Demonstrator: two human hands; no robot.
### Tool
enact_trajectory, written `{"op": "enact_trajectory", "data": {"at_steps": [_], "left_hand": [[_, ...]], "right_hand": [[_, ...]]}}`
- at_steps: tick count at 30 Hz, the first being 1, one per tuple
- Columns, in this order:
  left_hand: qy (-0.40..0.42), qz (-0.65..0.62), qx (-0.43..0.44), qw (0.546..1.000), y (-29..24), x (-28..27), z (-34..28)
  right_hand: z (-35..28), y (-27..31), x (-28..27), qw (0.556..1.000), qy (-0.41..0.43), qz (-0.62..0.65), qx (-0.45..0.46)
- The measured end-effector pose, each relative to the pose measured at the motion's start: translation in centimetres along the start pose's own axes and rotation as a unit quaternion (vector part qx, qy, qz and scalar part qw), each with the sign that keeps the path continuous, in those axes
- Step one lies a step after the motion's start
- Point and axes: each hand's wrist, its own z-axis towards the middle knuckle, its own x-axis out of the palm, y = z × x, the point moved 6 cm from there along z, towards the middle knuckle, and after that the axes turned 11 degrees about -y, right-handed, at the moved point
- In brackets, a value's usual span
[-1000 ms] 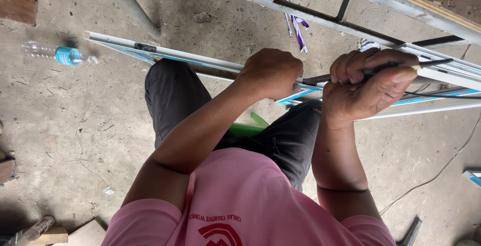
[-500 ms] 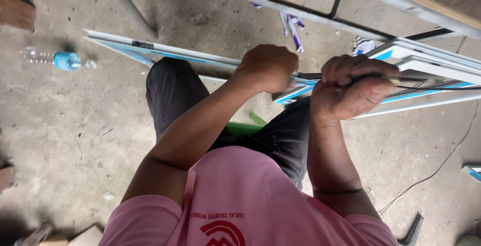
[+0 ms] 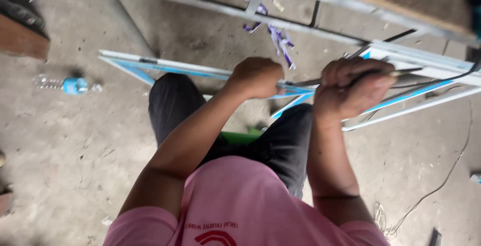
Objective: Using a manual tool to smooth and adjust the edges of aluminum window frames for assembly.
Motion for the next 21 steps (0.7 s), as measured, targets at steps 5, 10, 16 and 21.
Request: {"op": "enact_trajectory", "data": {"at_steps": [5,10,16,21], "left_hand": [[0.009,-0.010,-0.017,1.000,0.3,-0.2,-0.9],[0.015,0.003,-0.007,1.000,0.5,0.3,-0.5],[0.021,0.006,-0.013,1.000,0.5,0.3,-0.3],[0.072,0.019,-0.028,0.997,0.6,0.0,-1.1]], "right_hand": [[0.1,-0.5,0.3,1.000,-0.005,-0.009,0.003],[-0.4,-1.5,-0.1,1.000,0.014,0.010,0.025],[-3.0,-4.3,-1.8,1.000,0.006,0.003,0.028],[-2.1,-1.4,-0.4,0.999,0.011,0.029,0.016]]}}
